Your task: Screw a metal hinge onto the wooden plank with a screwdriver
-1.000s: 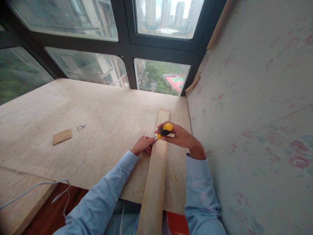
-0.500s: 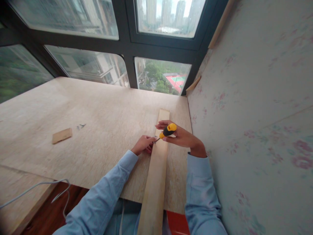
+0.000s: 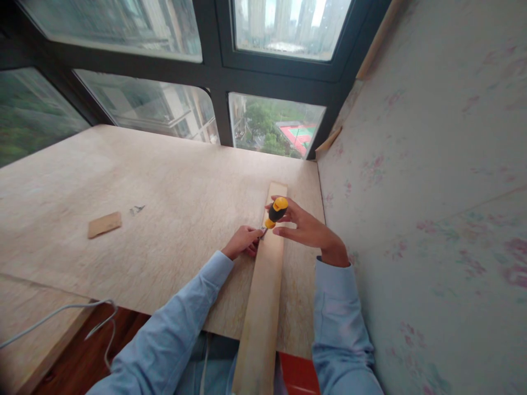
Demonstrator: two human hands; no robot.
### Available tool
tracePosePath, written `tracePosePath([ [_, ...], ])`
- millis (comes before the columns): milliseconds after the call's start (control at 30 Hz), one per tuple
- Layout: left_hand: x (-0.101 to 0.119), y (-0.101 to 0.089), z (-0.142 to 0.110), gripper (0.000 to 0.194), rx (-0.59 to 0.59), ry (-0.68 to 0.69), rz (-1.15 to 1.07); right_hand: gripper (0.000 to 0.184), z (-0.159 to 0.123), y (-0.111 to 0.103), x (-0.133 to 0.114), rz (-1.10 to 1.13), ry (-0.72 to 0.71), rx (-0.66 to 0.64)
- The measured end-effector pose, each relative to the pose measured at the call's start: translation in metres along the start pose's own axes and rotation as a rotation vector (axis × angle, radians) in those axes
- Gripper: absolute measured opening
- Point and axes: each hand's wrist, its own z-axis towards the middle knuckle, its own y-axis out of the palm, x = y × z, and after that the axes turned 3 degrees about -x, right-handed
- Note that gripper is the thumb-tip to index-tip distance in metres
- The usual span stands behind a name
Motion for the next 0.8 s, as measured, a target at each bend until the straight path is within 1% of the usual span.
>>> tracePosePath([
  [67, 0.000, 0.000, 0.000, 0.027, 0.003, -0.001, -0.005, 0.065, -0.003, -0.001, -0.004, 0.109, 0.023, -0.039],
  [133, 0.000, 0.000, 0.000, 0.027, -0.002, 0.001, -0.008, 0.055, -0.003, -0.001, -0.008, 0.135, 0.048, -0.014],
  [167, 0.000, 0.000, 0.000, 0.027, -0.004, 0.002, -0.009, 0.050, -0.002, 0.000, -0.009, 0.112, 0.052, 0.016],
  [233, -0.001, 0.000, 0.000, 0.027, -0.009, 0.004, -0.008, 0.044, 0.003, 0.002, -0.009, -0.004, 0.048, 0.123],
  [300, 0.000, 0.000, -0.001, 0.029, -0.008, 0.007, -0.003, 0.045, 0.007, 0.004, -0.007, -0.159, 0.044, 0.257],
  [333, 0.000, 0.000, -0.001, 0.030, -0.008, 0.009, -0.001, 0.047, 0.009, 0.005, -0.005, -0.218, 0.044, 0.304],
  [367, 0.000, 0.000, -0.002, 0.031, -0.007, 0.010, 0.001, 0.049, 0.010, 0.006, -0.003, -0.246, 0.041, 0.324],
  [400, 0.000, 0.000, -0.002, 0.032, -0.006, 0.010, 0.002, 0.053, 0.011, 0.006, 0.000, -0.240, 0.033, 0.311],
  [433, 0.000, 0.000, -0.002, 0.032, -0.006, 0.009, 0.004, 0.056, 0.010, 0.006, 0.002, -0.205, 0.022, 0.267],
  [533, 0.000, 0.000, -0.001, 0.031, -0.006, 0.008, 0.011, 0.065, 0.005, 0.002, 0.006, -0.031, -0.011, 0.058],
  [567, -0.001, 0.000, -0.001, 0.030, -0.006, 0.008, 0.013, 0.064, 0.002, -0.001, 0.007, 0.022, -0.011, -0.013],
  [633, -0.002, 0.000, 0.000, 0.030, -0.003, 0.009, 0.011, 0.056, -0.002, -0.004, 0.005, 0.094, 0.013, -0.115],
  [667, -0.002, 0.000, 0.001, 0.030, -0.003, 0.009, 0.007, 0.049, -0.002, -0.006, 0.003, 0.103, 0.029, -0.135],
  [700, -0.002, 0.000, 0.001, 0.030, -0.005, 0.011, 0.004, 0.044, -0.002, -0.006, 0.002, 0.090, 0.042, -0.124],
  [733, -0.003, 0.000, 0.001, 0.030, -0.006, 0.011, 0.002, 0.040, -0.001, -0.006, 0.000, 0.055, 0.048, -0.085],
  [800, -0.003, 0.000, 0.002, 0.030, -0.012, 0.015, 0.003, 0.037, 0.003, -0.004, -0.001, -0.063, 0.050, 0.033],
])
